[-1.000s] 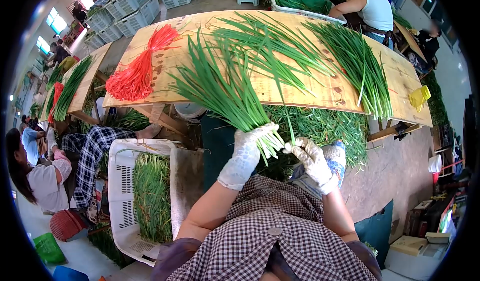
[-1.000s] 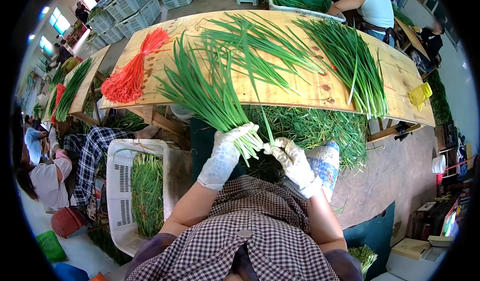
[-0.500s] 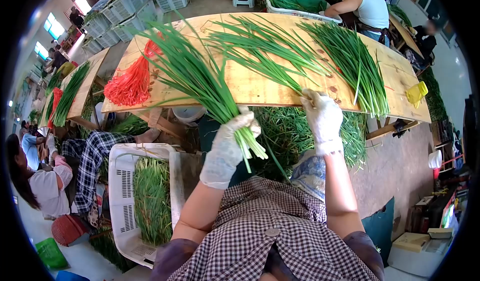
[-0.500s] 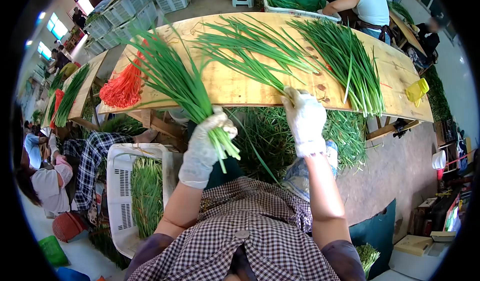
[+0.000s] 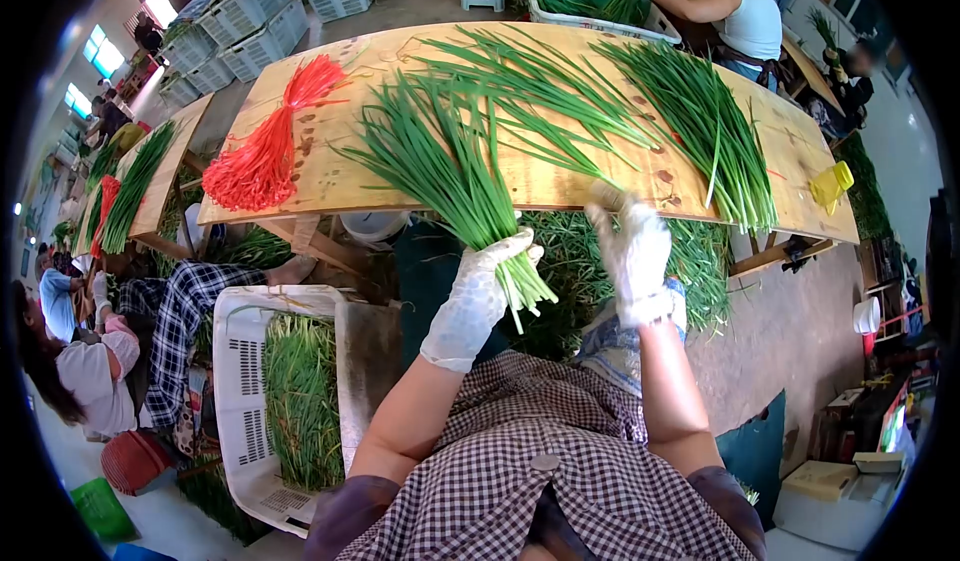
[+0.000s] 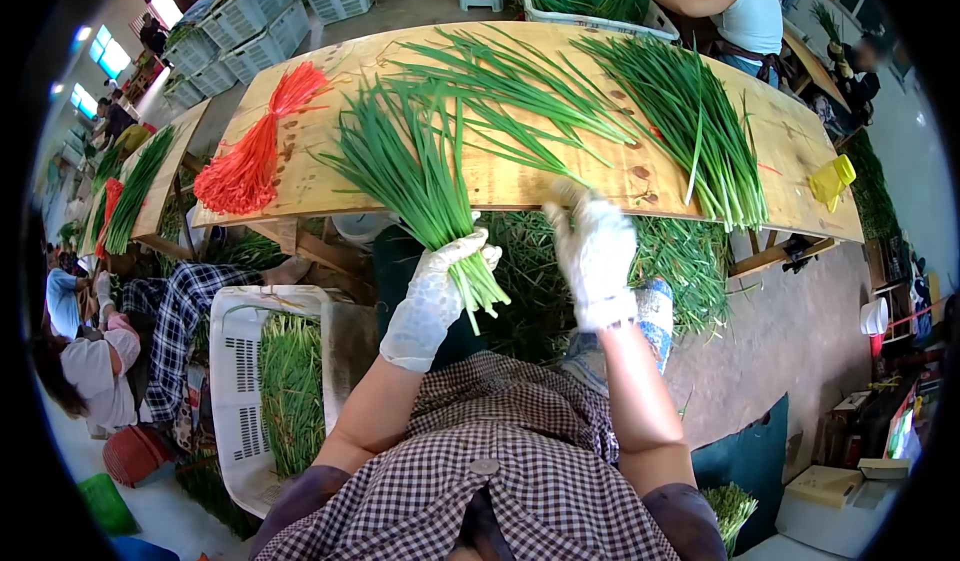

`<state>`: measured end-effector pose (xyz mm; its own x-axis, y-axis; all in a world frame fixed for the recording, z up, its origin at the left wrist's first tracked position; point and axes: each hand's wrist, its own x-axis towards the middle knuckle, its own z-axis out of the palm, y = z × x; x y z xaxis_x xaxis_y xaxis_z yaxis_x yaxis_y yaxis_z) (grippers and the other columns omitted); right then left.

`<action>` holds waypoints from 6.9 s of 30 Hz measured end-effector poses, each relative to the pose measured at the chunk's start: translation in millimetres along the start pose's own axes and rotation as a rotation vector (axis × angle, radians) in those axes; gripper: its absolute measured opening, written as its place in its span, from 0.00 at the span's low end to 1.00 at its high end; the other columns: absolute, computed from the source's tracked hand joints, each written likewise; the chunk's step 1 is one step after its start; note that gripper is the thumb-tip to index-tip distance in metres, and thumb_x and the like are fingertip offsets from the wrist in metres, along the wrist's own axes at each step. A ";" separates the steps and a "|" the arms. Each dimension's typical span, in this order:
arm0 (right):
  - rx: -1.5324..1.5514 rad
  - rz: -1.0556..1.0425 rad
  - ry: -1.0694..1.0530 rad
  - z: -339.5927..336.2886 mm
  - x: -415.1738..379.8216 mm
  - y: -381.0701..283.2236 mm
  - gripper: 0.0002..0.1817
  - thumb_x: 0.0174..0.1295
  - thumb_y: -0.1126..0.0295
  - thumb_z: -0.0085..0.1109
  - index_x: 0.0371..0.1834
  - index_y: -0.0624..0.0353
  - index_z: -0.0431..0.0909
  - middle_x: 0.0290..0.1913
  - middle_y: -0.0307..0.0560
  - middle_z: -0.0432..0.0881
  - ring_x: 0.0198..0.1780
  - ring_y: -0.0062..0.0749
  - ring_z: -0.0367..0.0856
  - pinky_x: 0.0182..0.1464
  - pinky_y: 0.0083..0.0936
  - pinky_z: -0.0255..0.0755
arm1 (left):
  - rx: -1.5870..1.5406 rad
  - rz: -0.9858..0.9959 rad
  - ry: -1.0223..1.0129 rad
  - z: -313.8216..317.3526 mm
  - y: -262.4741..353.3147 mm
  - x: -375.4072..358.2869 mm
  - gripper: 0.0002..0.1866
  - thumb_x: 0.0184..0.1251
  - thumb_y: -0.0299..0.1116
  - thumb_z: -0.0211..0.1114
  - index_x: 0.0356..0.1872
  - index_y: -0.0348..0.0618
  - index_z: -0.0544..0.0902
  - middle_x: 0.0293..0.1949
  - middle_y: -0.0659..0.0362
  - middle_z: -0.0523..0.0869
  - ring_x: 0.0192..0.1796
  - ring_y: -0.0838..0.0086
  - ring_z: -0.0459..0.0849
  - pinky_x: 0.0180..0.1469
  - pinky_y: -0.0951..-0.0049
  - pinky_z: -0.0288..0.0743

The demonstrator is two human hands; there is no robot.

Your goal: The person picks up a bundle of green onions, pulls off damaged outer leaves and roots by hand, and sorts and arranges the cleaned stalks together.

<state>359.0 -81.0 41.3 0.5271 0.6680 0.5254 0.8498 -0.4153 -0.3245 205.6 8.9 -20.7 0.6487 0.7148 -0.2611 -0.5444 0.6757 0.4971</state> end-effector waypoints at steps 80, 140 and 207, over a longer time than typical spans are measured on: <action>-0.057 0.135 -0.285 -21.9 12.8 34.0 0.14 0.57 0.61 0.62 0.44 0.54 0.81 0.36 0.50 0.84 0.37 0.43 0.84 0.39 0.37 0.78 | -0.242 -0.067 -0.281 10.5 36.1 -5.6 0.17 0.61 0.26 0.62 0.51 0.35 0.74 0.40 0.57 0.80 0.37 0.71 0.79 0.46 0.66 0.73; 0.023 0.107 -0.086 14.0 -11.2 33.8 0.13 0.53 0.62 0.67 0.40 0.52 0.84 0.33 0.46 0.84 0.33 0.39 0.82 0.36 0.33 0.76 | 0.171 -0.085 0.150 -2.9 -3.4 -0.1 0.13 0.60 0.22 0.62 0.47 0.29 0.79 0.43 0.49 0.84 0.45 0.62 0.85 0.47 0.64 0.82; 0.001 -0.007 -0.900 28.9 -107.9 56.1 0.17 0.56 0.53 0.61 0.25 0.56 0.85 0.26 0.52 0.84 0.31 0.43 0.84 0.38 0.35 0.78 | 0.276 0.231 0.198 4.4 17.0 -4.4 0.12 0.54 0.18 0.67 0.42 0.32 0.81 0.38 0.53 0.85 0.38 0.70 0.85 0.42 0.72 0.80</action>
<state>349.9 -158.5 -56.4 0.3233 0.9017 -0.2872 0.8529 -0.4091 -0.3244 195.9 16.4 -7.5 0.3967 0.8810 -0.2580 -0.4832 0.4394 0.7572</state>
